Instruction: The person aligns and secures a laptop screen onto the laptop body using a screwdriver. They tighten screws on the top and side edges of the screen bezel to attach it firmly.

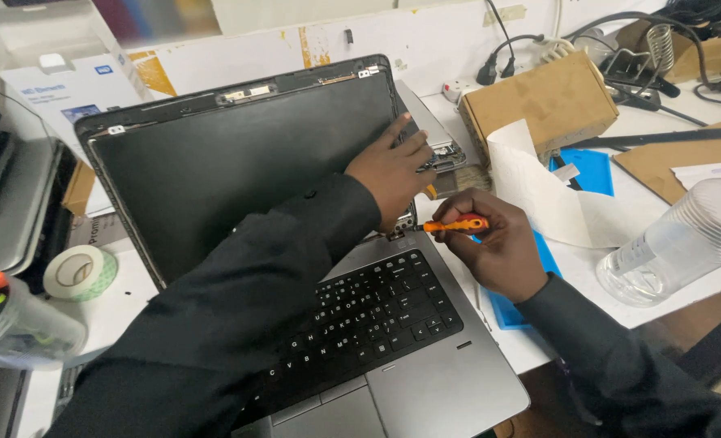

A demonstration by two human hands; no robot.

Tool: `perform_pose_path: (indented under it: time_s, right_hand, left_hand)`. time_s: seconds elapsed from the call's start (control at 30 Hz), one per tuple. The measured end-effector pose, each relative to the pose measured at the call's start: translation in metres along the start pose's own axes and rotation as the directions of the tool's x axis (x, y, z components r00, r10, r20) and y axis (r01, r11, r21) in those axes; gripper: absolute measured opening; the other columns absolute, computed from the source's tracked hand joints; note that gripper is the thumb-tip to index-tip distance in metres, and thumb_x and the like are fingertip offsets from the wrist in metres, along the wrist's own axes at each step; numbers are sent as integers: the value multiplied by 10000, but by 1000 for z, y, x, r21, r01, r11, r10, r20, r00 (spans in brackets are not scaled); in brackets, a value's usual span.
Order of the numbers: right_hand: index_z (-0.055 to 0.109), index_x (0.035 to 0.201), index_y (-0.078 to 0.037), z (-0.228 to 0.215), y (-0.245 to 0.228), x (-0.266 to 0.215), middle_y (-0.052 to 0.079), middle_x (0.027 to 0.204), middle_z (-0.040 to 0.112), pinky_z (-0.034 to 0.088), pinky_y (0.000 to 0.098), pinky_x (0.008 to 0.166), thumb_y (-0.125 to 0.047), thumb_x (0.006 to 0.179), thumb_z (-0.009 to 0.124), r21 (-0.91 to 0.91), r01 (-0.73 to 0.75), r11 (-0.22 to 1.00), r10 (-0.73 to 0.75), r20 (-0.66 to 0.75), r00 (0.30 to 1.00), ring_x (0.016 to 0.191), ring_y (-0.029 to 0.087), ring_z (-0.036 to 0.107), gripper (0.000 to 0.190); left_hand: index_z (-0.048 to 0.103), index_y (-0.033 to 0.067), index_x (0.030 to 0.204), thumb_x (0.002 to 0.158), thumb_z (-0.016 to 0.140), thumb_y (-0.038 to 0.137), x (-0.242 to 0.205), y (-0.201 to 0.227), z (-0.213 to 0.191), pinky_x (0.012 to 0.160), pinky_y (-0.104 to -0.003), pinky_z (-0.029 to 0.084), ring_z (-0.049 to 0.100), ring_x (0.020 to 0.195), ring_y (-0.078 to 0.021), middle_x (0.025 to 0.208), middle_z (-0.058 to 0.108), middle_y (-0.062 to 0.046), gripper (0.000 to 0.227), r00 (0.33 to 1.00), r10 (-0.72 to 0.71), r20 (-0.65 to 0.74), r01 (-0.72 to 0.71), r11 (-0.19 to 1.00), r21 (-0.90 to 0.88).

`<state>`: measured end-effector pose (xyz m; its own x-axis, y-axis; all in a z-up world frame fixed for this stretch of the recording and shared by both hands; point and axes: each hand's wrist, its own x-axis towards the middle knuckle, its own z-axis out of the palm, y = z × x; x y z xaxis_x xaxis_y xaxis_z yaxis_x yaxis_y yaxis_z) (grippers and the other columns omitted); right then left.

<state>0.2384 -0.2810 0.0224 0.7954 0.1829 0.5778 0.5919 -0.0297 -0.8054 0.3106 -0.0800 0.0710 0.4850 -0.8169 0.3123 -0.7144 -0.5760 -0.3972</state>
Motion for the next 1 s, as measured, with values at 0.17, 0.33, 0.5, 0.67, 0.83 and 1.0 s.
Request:
perform_pose_path:
  time_s: [0.17,0.33,0.5,0.67,0.83,1.0]
  right_hand:
    - [665,891,85,2,7,2,226,886,710,613,324,732,159,777,742,-27,-19,999,20,13,1000,816,241,734,157]
    - [671,899,64,0,17,2,222,911,718,609,324,753,140,788,730,-43,-15,999,16,22,1000,899,245,729,147]
    - [680,900,73,5,17,8,250,910,713,618,364,761,153,771,742,-50,-11,999,12,27,1000,895,302,739,164]
    - [679,897,71,12,25,13,234,918,722,614,363,756,150,772,745,-23,-16,1000,17,13,1000,907,295,737,162]
    - [666,884,63,12,28,14,233,898,716,616,352,745,156,765,741,-8,-23,1000,23,-11,1000,843,280,737,168]
    - [665,889,60,16,34,15,229,905,717,609,341,731,167,761,736,-29,-17,999,17,-8,1000,839,268,732,181]
  left_hand:
    - [807,116,1083,634,809,288,10,-17,29,1259,-652,71,608,1247,-319,1158,751,-149,481,999,-8,44,3,994,110]
    - [800,71,893,617,818,164,11,-30,58,1249,-612,196,622,1075,-318,991,693,-125,292,998,-12,-63,11,1000,-10]
    - [783,67,841,627,829,157,17,-36,75,1249,-601,220,617,1014,-309,924,666,-120,237,996,-19,-87,12,997,-76]
    - [781,53,826,632,853,163,20,-34,82,1225,-567,267,607,953,-309,863,648,-121,234,980,-27,-196,13,997,-76]
    - [779,30,845,584,879,185,22,-34,87,1240,-547,239,613,982,-323,894,669,-134,320,979,-23,-201,8,997,-72]
    - [769,48,804,531,861,174,24,-35,92,1236,-551,256,612,976,-314,881,667,-118,314,982,-23,-188,10,997,-72]
